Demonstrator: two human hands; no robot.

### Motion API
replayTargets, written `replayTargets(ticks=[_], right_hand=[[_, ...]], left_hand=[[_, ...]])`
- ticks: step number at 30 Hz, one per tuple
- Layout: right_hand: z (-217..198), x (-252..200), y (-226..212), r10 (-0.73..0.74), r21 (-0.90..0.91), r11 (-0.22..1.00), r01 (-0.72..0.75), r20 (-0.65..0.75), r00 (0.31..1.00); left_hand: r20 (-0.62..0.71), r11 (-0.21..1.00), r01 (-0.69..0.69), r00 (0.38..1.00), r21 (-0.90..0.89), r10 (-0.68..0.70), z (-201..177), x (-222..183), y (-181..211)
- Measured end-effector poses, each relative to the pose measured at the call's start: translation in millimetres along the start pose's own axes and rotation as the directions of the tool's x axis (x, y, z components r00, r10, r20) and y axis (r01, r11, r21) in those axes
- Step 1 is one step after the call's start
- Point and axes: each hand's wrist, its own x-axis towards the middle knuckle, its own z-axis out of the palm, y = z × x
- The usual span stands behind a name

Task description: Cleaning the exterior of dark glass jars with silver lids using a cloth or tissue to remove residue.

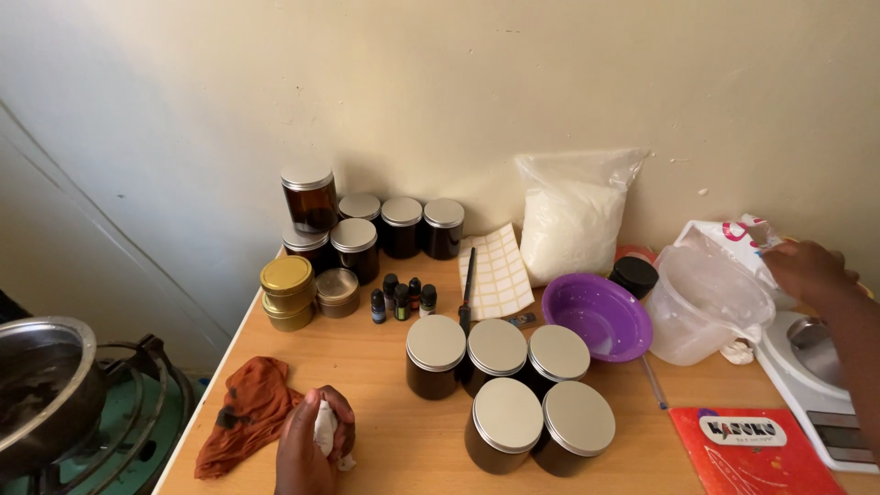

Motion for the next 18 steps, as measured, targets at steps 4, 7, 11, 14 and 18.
replayTargets(ticks=[4,7,11,14,18], right_hand=[[20,39,22,-0.218,0.298,0.923,0.243,-0.116,0.969],[56,120,58,-0.322,0.270,0.905,0.327,-0.065,0.944],[90,192,79,-0.372,0.291,0.902,0.319,0.149,0.916],[79,151,50,-0.225,0.209,0.963,0.169,0.283,0.932],[123,213,74,-0.204,-0.056,0.972,0.230,0.296,0.933]], left_hand=[[-0.036,0.998,0.028,0.999,0.055,-0.026,5,-2,6],[-0.026,0.997,0.035,0.999,0.069,-0.033,5,-6,9],[-0.027,0.997,0.027,0.999,0.077,-0.025,2,-3,8],[-0.031,0.997,0.031,0.999,0.068,-0.029,1,-1,4],[-0.018,0.997,0.031,0.999,0.064,-0.029,0,1,2]])
